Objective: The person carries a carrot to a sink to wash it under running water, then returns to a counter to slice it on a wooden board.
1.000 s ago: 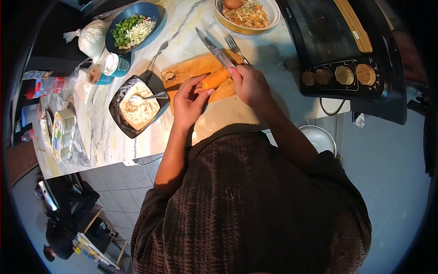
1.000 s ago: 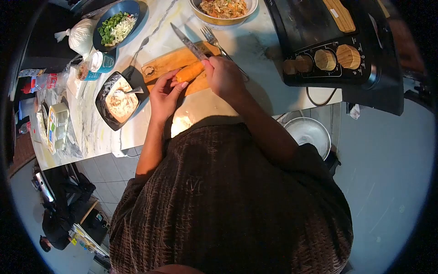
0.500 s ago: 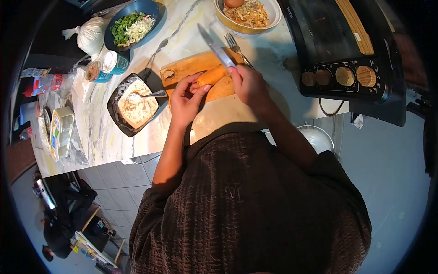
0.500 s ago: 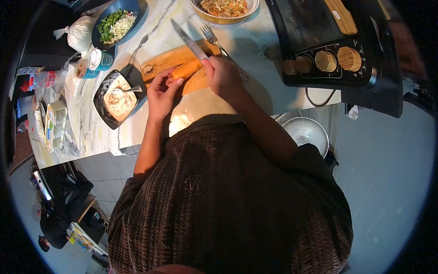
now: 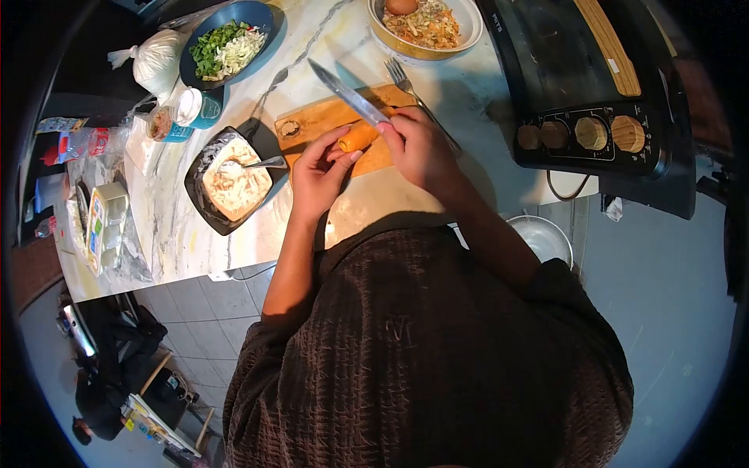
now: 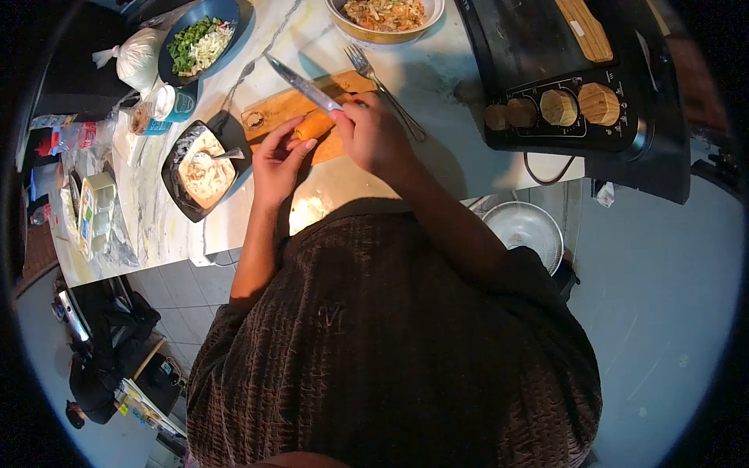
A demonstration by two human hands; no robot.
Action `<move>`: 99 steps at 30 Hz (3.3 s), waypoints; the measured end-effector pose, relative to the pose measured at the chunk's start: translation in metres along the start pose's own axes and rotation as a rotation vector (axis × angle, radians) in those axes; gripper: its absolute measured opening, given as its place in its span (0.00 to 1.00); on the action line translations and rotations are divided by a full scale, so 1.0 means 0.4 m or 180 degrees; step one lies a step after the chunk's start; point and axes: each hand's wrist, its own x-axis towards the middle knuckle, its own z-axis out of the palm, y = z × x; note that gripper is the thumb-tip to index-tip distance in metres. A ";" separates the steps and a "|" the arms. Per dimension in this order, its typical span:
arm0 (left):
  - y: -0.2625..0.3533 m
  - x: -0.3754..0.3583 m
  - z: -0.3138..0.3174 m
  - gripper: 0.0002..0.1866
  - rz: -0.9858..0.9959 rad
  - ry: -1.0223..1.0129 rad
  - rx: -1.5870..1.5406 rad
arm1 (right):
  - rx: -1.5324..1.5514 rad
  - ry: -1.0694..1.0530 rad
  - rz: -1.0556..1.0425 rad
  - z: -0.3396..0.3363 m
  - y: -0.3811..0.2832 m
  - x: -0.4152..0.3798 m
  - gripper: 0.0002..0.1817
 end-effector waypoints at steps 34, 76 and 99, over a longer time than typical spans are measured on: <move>0.000 0.005 0.007 0.18 -0.0011 0.0142 -0.0148 | 0.0125 0.0001 -0.0119 0.002 -0.008 -0.002 0.10; -0.006 0.009 0.009 0.16 0.0245 0.0269 -0.0116 | 0.0106 -0.0297 0.0546 -0.037 -0.039 0.012 0.10; 0.002 0.006 0.008 0.20 0.0151 0.0208 -0.0049 | 0.0028 -0.0122 0.0162 -0.001 -0.013 -0.009 0.10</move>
